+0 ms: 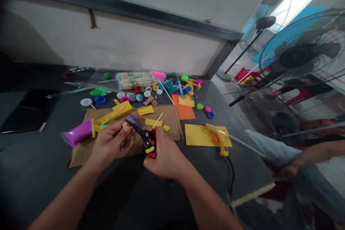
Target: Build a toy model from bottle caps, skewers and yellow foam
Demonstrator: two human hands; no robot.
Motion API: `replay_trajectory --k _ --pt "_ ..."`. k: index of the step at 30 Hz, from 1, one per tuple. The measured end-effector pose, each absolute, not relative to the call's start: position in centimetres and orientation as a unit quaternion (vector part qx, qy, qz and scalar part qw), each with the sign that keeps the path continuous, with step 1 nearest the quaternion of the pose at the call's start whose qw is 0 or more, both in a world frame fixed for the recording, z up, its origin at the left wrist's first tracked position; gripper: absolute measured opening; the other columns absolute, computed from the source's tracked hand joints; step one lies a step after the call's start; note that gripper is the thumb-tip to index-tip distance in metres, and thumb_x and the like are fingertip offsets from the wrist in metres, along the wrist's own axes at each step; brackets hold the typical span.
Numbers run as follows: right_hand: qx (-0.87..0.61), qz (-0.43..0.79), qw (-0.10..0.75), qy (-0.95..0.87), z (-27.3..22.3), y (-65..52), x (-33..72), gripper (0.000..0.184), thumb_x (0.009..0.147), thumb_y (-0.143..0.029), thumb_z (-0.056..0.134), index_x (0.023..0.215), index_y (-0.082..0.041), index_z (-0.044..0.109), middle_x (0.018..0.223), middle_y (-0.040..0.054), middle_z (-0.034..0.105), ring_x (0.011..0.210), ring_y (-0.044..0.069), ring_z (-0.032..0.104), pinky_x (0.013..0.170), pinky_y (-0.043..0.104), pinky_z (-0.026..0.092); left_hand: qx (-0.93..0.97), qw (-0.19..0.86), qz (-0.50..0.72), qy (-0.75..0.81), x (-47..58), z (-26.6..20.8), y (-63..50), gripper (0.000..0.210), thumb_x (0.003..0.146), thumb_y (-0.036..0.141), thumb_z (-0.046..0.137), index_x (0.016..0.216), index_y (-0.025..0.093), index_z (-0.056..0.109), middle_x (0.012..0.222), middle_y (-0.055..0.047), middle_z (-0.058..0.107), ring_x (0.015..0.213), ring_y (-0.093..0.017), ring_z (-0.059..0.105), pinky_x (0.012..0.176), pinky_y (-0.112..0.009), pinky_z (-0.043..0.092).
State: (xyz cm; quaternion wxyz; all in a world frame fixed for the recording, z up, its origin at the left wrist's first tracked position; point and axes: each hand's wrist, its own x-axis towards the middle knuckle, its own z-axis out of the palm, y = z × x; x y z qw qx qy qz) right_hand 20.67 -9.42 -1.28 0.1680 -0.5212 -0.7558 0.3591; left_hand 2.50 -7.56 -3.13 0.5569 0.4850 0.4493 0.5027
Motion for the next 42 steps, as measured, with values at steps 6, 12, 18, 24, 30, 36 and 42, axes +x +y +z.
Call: replay_trajectory --k 6,12,18,24,30,36,42 --pt "-0.504 0.327 0.177 -0.779 -1.5 -9.5 20.5 0.049 0.067 -0.019 0.055 0.114 -0.018 0.041 0.101 0.0078 0.054 0.093 0.024 0.056 0.082 0.039 0.047 0.480 0.570 0.495 0.448 2.5 -3.3 -7.6 0.047 0.075 0.060 0.065 0.063 0.018 0.048 0.048 0.007 0.036 0.040 -0.006 0.030 0.036 -0.018 0.023" --pt "-0.504 0.345 0.167 -0.774 -1.6 -9.5 20.6 0.048 0.067 -0.020 0.055 0.112 -0.019 0.041 0.098 0.0065 0.054 0.088 0.022 0.056 0.078 0.037 0.047 0.481 0.582 0.494 0.431 2.4 -3.5 -7.5 0.046 0.077 0.058 0.063 0.063 0.019 0.046 0.050 0.008 0.031 0.041 -0.006 0.028 0.036 -0.018 0.022" --pt "-0.505 0.373 0.164 -0.761 -1.4 -9.5 20.5 0.037 0.067 -0.020 0.055 0.101 -0.021 0.040 0.089 0.0026 0.053 0.078 0.019 0.053 0.067 0.031 0.044 0.482 0.591 0.489 0.424 2.3 -3.6 -7.6 0.043 0.080 0.056 0.062 0.064 0.018 0.048 0.053 0.007 0.033 0.043 -0.006 0.028 0.037 -0.018 0.023" --pt "-0.506 0.400 0.156 -0.748 -1.3 -9.5 20.5 0.035 0.067 -0.020 0.054 0.097 -0.022 0.039 0.085 0.0002 0.051 0.072 0.017 0.050 0.064 0.030 0.042 0.481 0.607 0.474 0.419 2.3 -3.2 -7.5 0.043 0.079 0.058 0.062 0.067 0.018 0.052 0.050 0.008 0.032 0.040 -0.006 0.027 0.037 -0.018 0.021" --pt "-0.491 0.425 0.148 -0.746 -1.4 -9.5 20.5 0.036 0.067 -0.019 0.054 0.099 -0.021 0.038 0.088 0.0010 0.052 0.075 0.017 0.051 0.068 0.030 0.041 0.451 0.646 0.452 0.418 2.1 -3.3 -7.4 0.046 0.075 0.061 0.064 0.067 0.017 0.052 0.049 0.009 0.031 0.037 -0.004 0.024 0.035 -0.016 0.018" --pt "-0.493 0.379 0.158 -0.768 -1.7 -9.6 20.4 0.032 0.068 -0.020 0.054 0.095 -0.022 0.037 0.088 0.0017 0.051 0.076 0.018 0.051 0.068 0.031 0.041 0.461 0.643 0.444 0.421 1.8 -3.6 -7.4 0.046 0.076 0.061 0.063 0.069 0.017 0.051 0.049 0.009 0.032 0.036 -0.003 0.024 0.034 -0.015 0.017" --pt "-0.504 0.309 0.166 -0.790 -2.1 -9.8 20.2 0.036 0.069 -0.021 0.052 0.101 -0.020 0.038 0.095 0.0060 0.051 0.085 0.021 0.053 0.075 0.037 0.045 0.456 0.651 0.465 0.389 1.5 -4.5 -7.3 0.041 0.080 0.055 0.062 0.068 0.017 0.051 0.053 0.008 0.035 0.039 -0.003 0.027 0.035 -0.015 0.021"
